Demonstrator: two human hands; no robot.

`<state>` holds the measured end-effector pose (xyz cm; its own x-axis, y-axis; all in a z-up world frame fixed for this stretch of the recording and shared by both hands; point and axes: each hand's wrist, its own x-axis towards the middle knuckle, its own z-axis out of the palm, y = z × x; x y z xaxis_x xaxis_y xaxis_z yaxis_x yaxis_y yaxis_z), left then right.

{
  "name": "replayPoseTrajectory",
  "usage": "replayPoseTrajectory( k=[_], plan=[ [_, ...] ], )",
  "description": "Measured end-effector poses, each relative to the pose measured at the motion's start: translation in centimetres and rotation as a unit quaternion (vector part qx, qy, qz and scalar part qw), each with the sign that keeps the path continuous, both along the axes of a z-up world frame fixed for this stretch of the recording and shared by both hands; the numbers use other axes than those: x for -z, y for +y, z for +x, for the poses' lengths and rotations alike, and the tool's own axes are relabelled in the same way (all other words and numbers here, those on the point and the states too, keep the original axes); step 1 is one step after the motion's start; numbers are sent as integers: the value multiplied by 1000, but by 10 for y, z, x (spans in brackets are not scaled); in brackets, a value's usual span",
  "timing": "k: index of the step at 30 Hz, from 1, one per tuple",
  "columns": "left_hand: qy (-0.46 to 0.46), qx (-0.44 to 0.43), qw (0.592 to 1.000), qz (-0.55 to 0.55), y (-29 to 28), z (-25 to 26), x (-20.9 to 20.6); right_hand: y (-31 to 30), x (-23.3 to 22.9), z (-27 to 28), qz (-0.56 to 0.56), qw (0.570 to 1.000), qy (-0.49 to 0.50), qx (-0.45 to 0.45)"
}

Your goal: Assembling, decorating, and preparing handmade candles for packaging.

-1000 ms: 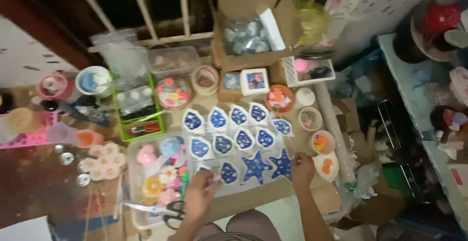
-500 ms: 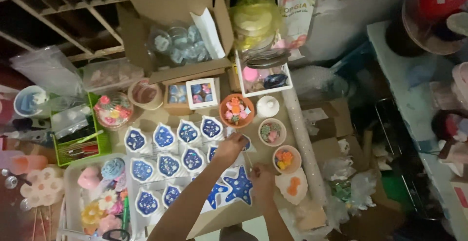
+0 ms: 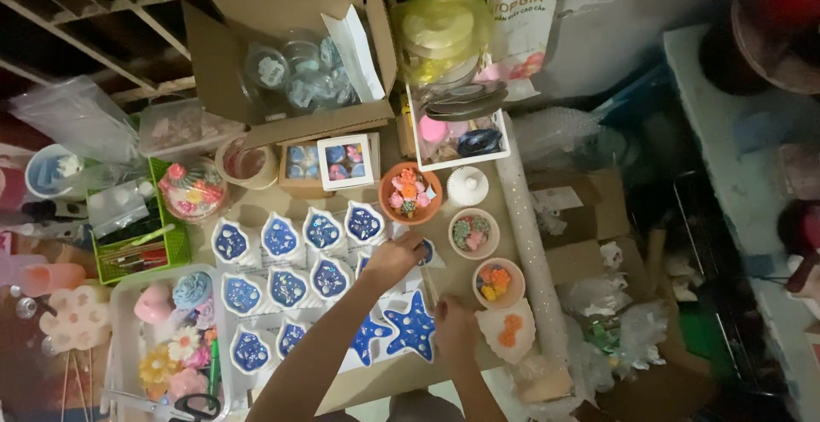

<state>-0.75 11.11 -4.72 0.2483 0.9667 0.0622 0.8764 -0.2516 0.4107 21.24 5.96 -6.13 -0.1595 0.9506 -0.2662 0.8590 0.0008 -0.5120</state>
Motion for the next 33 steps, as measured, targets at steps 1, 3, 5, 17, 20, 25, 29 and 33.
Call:
replayPoseTrajectory(
  k=[1,3,5,17,20,25,29,33],
  plan=[
    [-10,0,1000,-6,1,-1,3,-2,-10,0,-17,1000,-25,-7],
    [-8,3,1000,7,-1,-2,4,-8,-10,3,-35,998,-57,2],
    [-6,5,1000,20,-3,-3,2,-14,-7,8,-51,995,-87,12],
    [-395,-347,851,9,-78,10,-117,-78,-60,55,118,991,-52,39],
    [-492,-482,721,-82,-162,20,-120,-94,-103,6,25,986,153,65],
    [-615,-465,637,-8,-302,-17,-194,-165,-196,-147,-38,936,296,-186],
    [-521,-599,600,96,-413,-112,-152,-225,-194,-240,-82,874,336,-341],
    [-400,-754,516,63,-524,-224,-118,-272,-118,-292,-134,852,192,-468]
  ],
)
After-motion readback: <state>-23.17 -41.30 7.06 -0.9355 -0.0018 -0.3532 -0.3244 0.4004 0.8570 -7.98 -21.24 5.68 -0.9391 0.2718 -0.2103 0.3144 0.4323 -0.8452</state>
